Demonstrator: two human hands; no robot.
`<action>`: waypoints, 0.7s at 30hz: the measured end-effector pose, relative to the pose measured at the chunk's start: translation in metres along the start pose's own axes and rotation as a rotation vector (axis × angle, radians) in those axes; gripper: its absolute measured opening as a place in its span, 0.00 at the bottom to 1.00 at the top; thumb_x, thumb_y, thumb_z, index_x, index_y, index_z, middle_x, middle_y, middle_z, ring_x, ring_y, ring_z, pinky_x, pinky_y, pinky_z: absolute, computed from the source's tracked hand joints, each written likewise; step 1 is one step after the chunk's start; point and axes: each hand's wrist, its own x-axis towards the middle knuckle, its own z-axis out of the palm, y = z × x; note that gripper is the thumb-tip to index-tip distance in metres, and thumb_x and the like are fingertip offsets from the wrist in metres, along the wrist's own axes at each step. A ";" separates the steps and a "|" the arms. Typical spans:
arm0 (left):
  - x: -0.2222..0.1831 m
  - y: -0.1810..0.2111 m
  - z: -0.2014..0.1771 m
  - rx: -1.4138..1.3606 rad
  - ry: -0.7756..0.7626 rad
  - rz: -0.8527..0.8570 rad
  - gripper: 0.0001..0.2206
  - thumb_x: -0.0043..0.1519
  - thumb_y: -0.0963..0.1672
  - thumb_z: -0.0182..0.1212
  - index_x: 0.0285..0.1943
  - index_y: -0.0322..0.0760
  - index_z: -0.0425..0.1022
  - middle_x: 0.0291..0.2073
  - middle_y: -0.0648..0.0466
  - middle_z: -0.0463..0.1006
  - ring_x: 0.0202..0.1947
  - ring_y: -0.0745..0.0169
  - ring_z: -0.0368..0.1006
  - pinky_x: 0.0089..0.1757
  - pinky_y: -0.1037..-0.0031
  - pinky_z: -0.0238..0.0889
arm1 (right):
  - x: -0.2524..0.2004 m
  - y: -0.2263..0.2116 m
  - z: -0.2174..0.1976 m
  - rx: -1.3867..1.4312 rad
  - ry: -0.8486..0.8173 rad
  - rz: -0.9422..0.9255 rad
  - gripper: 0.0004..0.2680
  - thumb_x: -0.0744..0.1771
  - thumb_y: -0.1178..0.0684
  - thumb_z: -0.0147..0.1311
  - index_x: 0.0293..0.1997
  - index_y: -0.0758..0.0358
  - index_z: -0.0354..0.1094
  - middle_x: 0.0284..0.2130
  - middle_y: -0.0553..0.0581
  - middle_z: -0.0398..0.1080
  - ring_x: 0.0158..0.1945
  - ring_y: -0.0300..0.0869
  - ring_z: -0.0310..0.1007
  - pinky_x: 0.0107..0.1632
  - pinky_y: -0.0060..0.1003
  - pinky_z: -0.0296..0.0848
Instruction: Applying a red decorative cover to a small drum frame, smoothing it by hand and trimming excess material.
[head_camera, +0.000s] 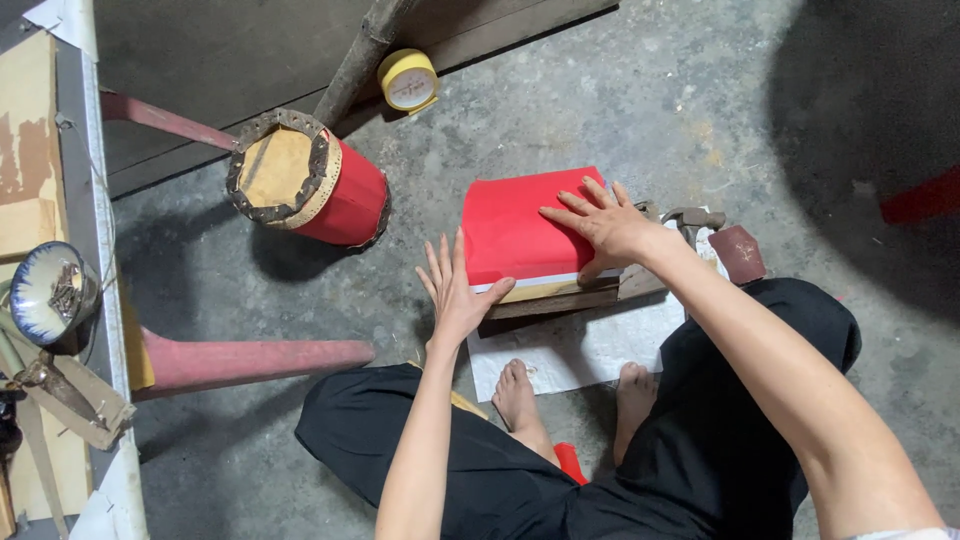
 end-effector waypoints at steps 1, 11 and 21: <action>0.001 0.000 0.000 0.001 -0.001 0.000 0.56 0.51 0.66 0.65 0.83 0.49 0.38 0.79 0.37 0.35 0.78 0.36 0.17 0.65 0.41 0.04 | 0.001 0.000 0.000 0.001 0.000 0.000 0.44 0.56 0.38 0.75 0.78 0.34 0.40 0.77 0.51 0.41 0.80 0.59 0.27 0.74 0.64 0.31; 0.001 0.002 -0.004 -0.027 0.022 -0.012 0.62 0.48 0.64 0.71 0.83 0.43 0.30 0.79 0.36 0.36 0.78 0.35 0.18 0.65 0.42 0.03 | -0.002 0.004 -0.001 -0.060 -0.024 -0.019 0.47 0.57 0.44 0.76 0.79 0.35 0.35 0.77 0.49 0.40 0.79 0.60 0.29 0.74 0.66 0.33; -0.001 0.012 0.001 0.102 0.082 0.217 0.50 0.56 0.53 0.72 0.83 0.47 0.39 0.79 0.40 0.40 0.78 0.37 0.24 0.66 0.40 0.09 | -0.029 0.002 -0.015 0.080 0.134 0.000 0.50 0.54 0.38 0.76 0.80 0.40 0.33 0.76 0.56 0.43 0.79 0.59 0.31 0.74 0.64 0.33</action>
